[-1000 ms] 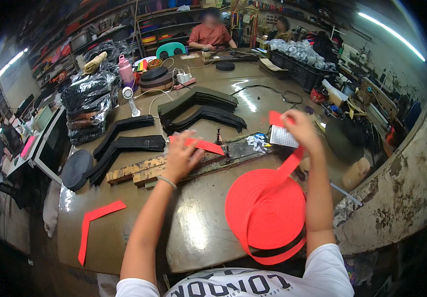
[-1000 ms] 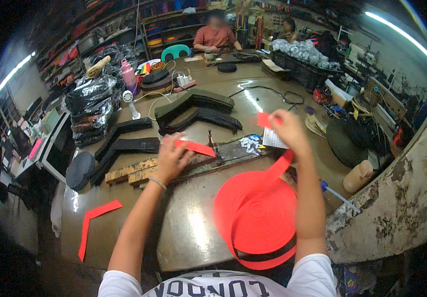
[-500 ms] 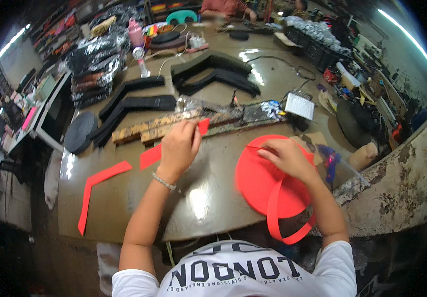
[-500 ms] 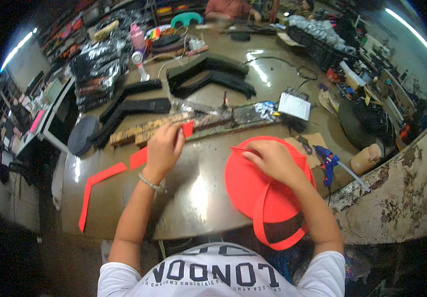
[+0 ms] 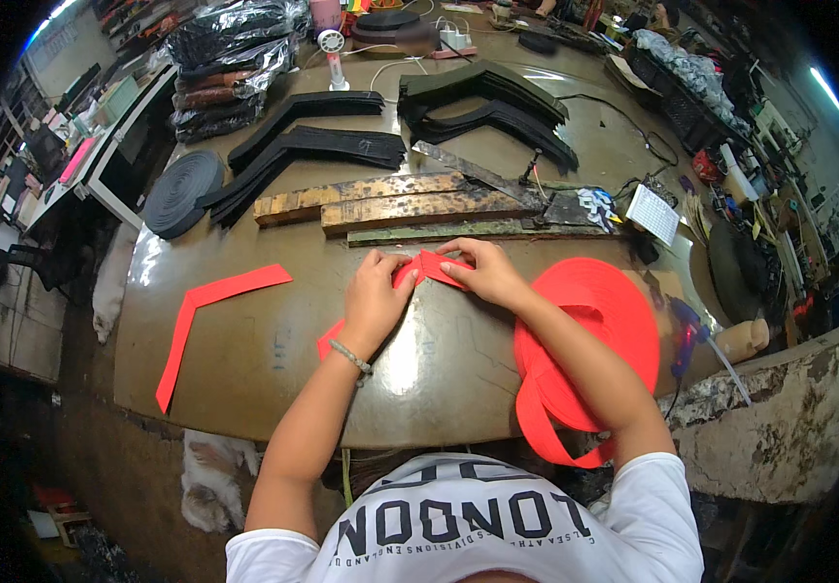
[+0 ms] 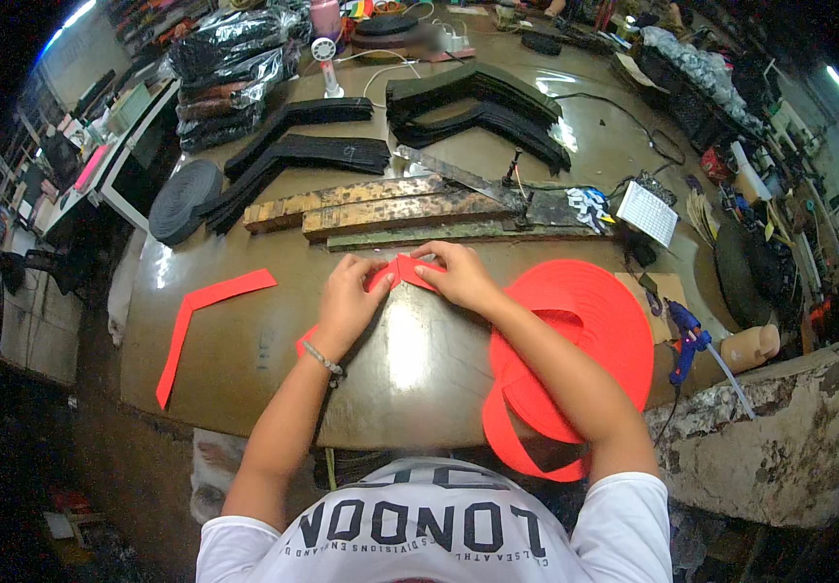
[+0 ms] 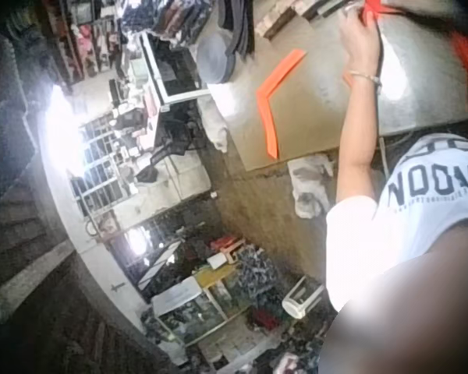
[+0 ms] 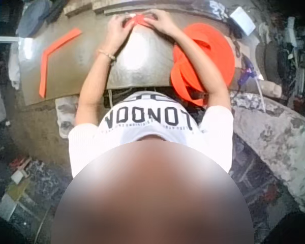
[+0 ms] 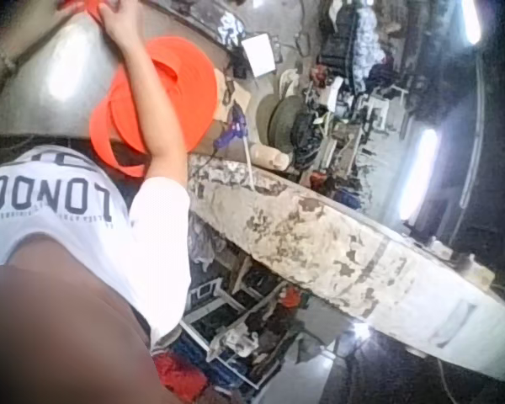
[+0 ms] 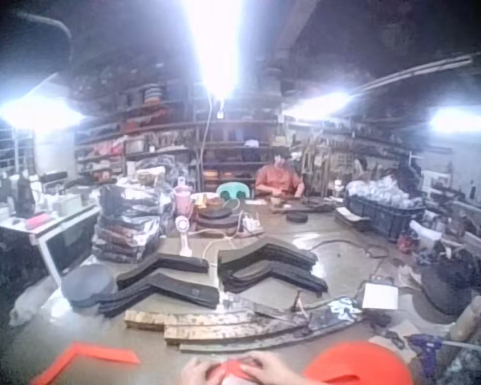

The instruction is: The person folds and stacks green fabric strips, then handles red circular hat parts and red fabric strips on a workbench. They fold the red strips and place them on the red circles, preparing components for hat assembly.

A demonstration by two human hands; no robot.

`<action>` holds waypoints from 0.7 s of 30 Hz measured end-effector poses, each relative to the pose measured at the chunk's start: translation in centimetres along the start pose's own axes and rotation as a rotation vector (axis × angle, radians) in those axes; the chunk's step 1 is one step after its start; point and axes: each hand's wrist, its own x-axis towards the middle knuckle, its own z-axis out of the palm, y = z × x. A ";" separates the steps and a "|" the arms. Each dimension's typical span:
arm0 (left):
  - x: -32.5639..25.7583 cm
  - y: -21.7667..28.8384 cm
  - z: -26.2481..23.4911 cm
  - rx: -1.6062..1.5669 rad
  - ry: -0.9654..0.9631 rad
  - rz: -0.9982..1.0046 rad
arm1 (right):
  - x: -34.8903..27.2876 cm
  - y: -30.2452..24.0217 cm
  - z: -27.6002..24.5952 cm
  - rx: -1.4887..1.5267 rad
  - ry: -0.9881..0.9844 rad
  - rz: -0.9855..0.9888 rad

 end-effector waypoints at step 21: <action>-0.1 0.4 0.0 0.029 0.019 -0.021 | -1.6 -2.1 3.5 -0.986 0.143 -0.519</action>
